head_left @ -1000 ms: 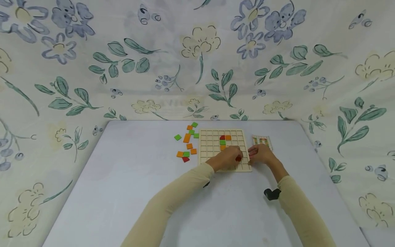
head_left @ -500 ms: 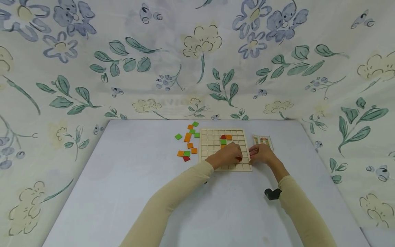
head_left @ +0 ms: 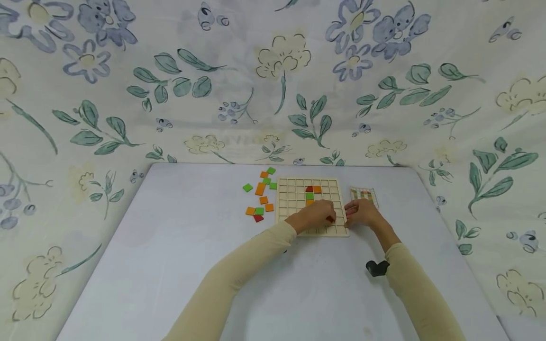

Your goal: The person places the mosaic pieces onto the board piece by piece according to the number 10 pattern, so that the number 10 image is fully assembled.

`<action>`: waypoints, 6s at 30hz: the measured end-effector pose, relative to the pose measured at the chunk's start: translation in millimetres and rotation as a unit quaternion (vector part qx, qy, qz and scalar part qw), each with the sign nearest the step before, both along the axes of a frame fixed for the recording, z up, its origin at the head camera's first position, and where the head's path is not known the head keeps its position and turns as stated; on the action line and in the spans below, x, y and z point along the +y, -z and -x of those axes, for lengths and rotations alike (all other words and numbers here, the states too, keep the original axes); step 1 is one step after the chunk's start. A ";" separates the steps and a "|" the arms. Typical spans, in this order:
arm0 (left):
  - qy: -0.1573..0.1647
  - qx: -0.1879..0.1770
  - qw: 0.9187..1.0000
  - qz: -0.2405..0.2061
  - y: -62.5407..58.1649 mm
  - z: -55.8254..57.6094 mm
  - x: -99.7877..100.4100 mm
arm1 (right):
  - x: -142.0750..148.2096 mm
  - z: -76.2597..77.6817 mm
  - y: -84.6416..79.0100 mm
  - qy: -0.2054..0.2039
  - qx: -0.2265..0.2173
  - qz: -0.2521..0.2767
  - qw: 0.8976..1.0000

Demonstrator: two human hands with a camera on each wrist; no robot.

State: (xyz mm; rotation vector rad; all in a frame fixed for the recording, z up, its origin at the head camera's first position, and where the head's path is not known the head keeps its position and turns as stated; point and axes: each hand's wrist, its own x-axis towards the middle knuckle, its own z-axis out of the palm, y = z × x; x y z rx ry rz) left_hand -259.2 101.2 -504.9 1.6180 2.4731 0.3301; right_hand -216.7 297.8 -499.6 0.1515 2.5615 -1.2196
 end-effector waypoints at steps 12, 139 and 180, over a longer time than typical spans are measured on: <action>-0.079 0.033 0.996 -0.019 -25.4 17.3 -64.3 | -4.6 1.0 6.2 0.011 -0.010 -0.014 1.000; -0.154 -0.046 0.986 -0.041 3.5 5.6 6.7 | 1.4 3.3 5.8 0.017 -0.002 -0.002 1.000; -0.333 -0.052 0.940 0.057 -28.7 57.9 -196.2 | -2.7 -1.9 4.5 0.023 -0.011 -0.024 0.999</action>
